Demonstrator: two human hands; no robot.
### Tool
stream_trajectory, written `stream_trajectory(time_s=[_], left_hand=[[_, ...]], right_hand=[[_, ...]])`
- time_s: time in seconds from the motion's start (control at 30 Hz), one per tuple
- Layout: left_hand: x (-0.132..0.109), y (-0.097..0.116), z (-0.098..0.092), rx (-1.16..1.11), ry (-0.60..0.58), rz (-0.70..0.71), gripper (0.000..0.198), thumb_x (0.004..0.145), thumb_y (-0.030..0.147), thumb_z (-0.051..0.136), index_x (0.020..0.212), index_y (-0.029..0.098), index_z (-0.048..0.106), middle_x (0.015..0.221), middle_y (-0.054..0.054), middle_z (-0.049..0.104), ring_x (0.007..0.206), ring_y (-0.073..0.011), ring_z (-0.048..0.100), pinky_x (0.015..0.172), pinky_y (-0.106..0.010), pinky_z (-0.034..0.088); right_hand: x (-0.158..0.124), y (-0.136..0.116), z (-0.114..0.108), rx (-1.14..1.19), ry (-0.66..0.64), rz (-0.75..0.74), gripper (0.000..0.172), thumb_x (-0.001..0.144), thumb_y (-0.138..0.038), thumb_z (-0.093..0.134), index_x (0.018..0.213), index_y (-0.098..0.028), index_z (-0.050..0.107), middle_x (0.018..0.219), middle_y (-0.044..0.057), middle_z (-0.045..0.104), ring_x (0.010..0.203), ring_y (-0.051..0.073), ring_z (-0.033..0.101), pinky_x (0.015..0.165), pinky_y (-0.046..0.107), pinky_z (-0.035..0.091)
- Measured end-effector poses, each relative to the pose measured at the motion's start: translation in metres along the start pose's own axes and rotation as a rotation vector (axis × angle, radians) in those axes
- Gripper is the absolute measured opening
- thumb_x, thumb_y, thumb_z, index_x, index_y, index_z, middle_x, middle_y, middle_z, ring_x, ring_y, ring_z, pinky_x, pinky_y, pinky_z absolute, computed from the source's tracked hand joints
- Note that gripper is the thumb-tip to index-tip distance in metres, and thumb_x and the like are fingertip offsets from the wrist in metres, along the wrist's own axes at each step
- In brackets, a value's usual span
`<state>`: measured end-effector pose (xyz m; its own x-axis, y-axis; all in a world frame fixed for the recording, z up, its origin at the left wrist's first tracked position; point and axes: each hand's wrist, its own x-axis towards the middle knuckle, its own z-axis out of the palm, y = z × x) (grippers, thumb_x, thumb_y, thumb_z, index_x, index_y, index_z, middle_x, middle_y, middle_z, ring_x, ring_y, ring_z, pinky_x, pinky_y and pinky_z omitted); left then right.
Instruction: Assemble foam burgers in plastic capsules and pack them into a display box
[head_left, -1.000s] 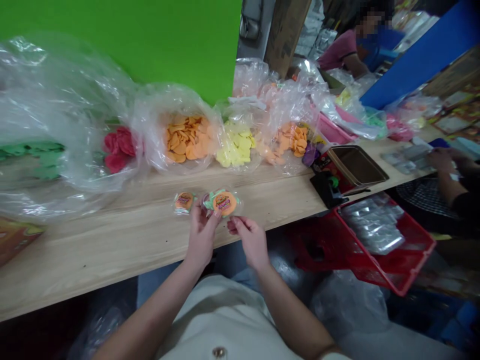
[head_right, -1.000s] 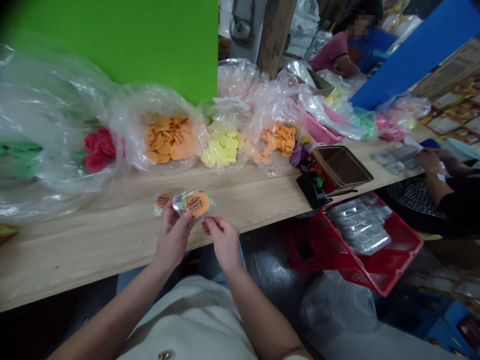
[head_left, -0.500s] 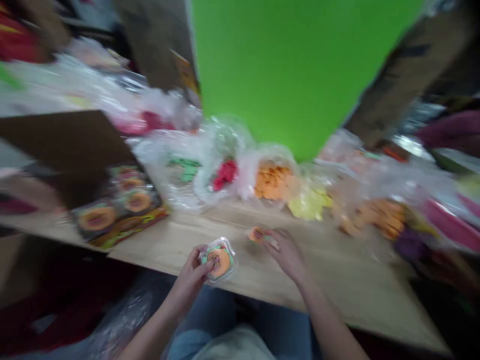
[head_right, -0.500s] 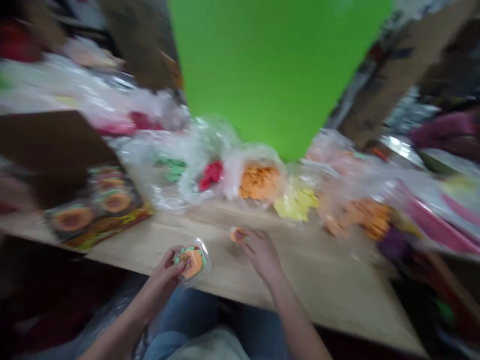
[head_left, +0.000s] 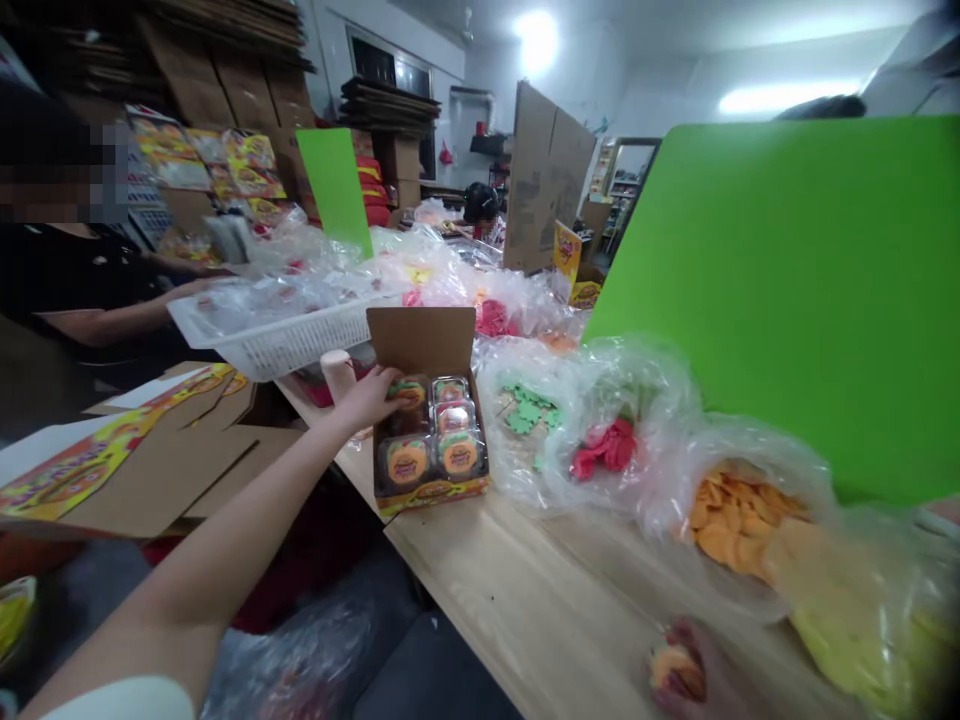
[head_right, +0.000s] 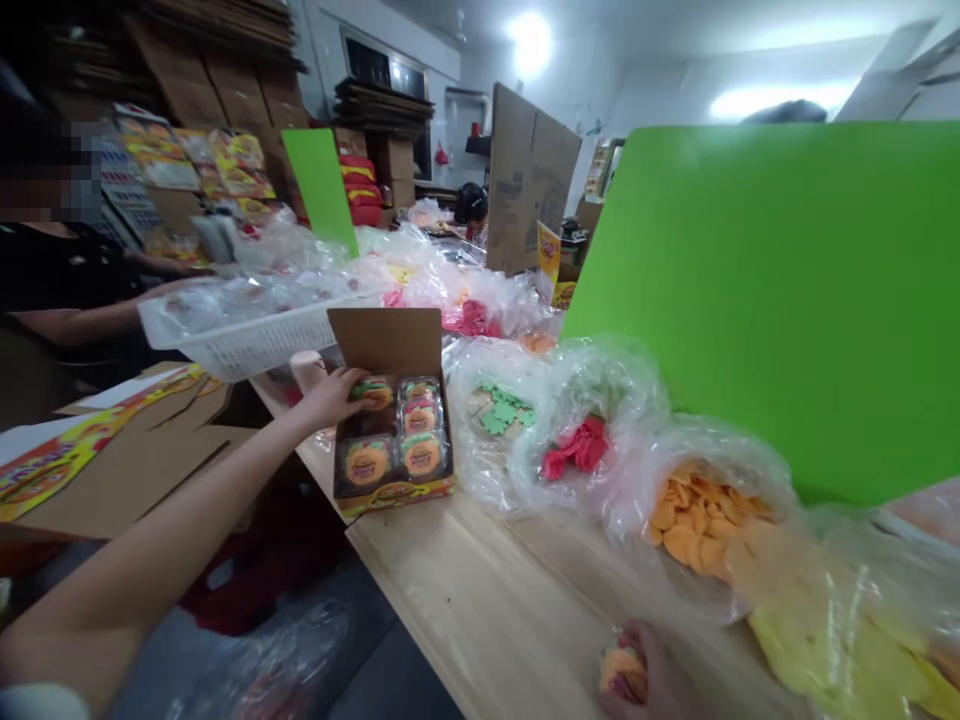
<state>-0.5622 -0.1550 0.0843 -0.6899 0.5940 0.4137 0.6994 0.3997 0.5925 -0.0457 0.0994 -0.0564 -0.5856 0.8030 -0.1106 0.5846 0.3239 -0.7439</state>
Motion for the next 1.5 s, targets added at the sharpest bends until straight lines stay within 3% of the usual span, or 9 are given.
stream_trajectory(time_s=[0.13,0.27,0.43,0.6,0.73,0.87,1.0,1.3,1.5], left_hand=[[-0.003,-0.020,0.010,-0.034,0.016,0.002,0.045,0.051,0.033,0.078,0.091,0.020,0.062,0.107,-0.014,0.058,0.118,-0.0393,0.037,0.101,-0.052,0.018],[-0.006,-0.036,-0.003,-0.106,0.061,-0.055,0.049,0.055,0.039,0.075,0.097,0.017,0.062,0.115,-0.014,0.054,0.119,-0.0371,0.034,0.102,-0.051,0.016],[-0.039,-0.046,-0.006,-0.258,0.209,-0.201,0.045,0.073,0.046,0.057,0.104,0.014,0.058,0.106,-0.012,0.057,0.106,-0.0281,0.048,0.096,-0.042,0.032],[-0.106,-0.047,0.016,-0.475,0.247,-0.397,0.044,0.074,0.051,0.052,0.101,0.016,0.058,0.097,-0.010,0.061,0.090,-0.0237,0.057,0.077,-0.036,0.045],[-0.132,-0.049,0.025,-0.626,0.244,-0.502,0.045,0.071,0.051,0.058,0.101,0.018,0.058,0.100,-0.009,0.060,0.092,-0.0220,0.057,0.073,-0.032,0.046],[-0.126,-0.053,0.023,-0.731,0.270,-0.557,0.047,0.071,0.053,0.059,0.104,0.020,0.057,0.111,-0.009,0.057,0.101,-0.0218,0.054,0.080,-0.032,0.044],[-0.112,-0.053,0.032,-0.835,0.248,-0.607,0.048,0.073,0.052,0.058,0.112,0.025,0.054,0.125,-0.007,0.051,0.117,-0.0224,0.045,0.089,-0.034,0.041],[-0.097,-0.012,0.071,-1.083,0.133,-0.645,0.071,0.075,0.069,0.037,0.126,0.020,0.045,0.105,-0.010,0.064,0.094,-0.0252,0.061,0.080,-0.040,0.048],[-0.164,0.032,0.080,-0.998,0.059,-0.665,0.074,0.073,0.072,0.036,0.131,0.026,0.038,0.107,-0.008,0.063,0.097,-0.0258,0.061,0.082,-0.042,0.048]], right_hand=[[0.001,-0.047,0.002,0.125,-0.195,0.071,0.045,0.045,-0.035,0.073,0.087,-0.034,0.057,0.096,0.010,0.064,0.091,0.027,0.062,0.082,0.040,0.047],[0.037,-0.173,0.018,0.180,-0.317,-0.258,0.057,0.068,-0.040,0.064,0.119,-0.026,0.043,0.113,0.009,0.056,0.102,0.022,0.056,0.091,0.040,0.042],[0.113,-0.346,0.103,0.244,-0.384,-0.836,0.056,0.065,-0.036,0.068,0.114,-0.019,0.049,0.106,0.006,0.059,0.095,0.020,0.056,0.088,0.035,0.042],[0.155,-0.412,0.191,-0.055,-0.602,-1.040,0.044,0.056,-0.020,0.073,0.098,-0.018,0.061,0.095,0.003,0.064,0.088,0.020,0.058,0.082,0.032,0.044],[0.157,-0.414,0.210,-0.152,-0.690,-1.028,0.050,0.042,-0.018,0.080,0.090,-0.019,0.066,0.088,0.003,0.065,0.088,0.023,0.058,0.082,0.034,0.044],[0.169,-0.401,0.181,0.019,-0.422,-1.023,0.039,0.061,-0.022,0.070,0.099,-0.018,0.065,0.098,0.006,0.063,0.098,0.022,0.054,0.092,0.036,0.038],[0.177,-0.348,0.146,0.221,-0.140,-0.610,0.018,0.074,-0.022,0.054,0.088,-0.019,0.065,0.088,0.003,0.063,0.088,0.018,0.056,0.088,0.035,0.040],[0.093,-0.244,0.189,0.426,-0.168,-0.218,0.040,0.083,-0.047,0.041,0.102,-0.018,0.061,0.104,0.006,0.064,0.096,0.018,0.059,0.087,0.034,0.044],[0.052,-0.208,0.166,0.623,-0.125,-0.146,0.054,0.078,-0.058,0.047,0.113,-0.019,0.058,0.117,0.007,0.060,0.110,0.020,0.053,0.097,0.038,0.038]])
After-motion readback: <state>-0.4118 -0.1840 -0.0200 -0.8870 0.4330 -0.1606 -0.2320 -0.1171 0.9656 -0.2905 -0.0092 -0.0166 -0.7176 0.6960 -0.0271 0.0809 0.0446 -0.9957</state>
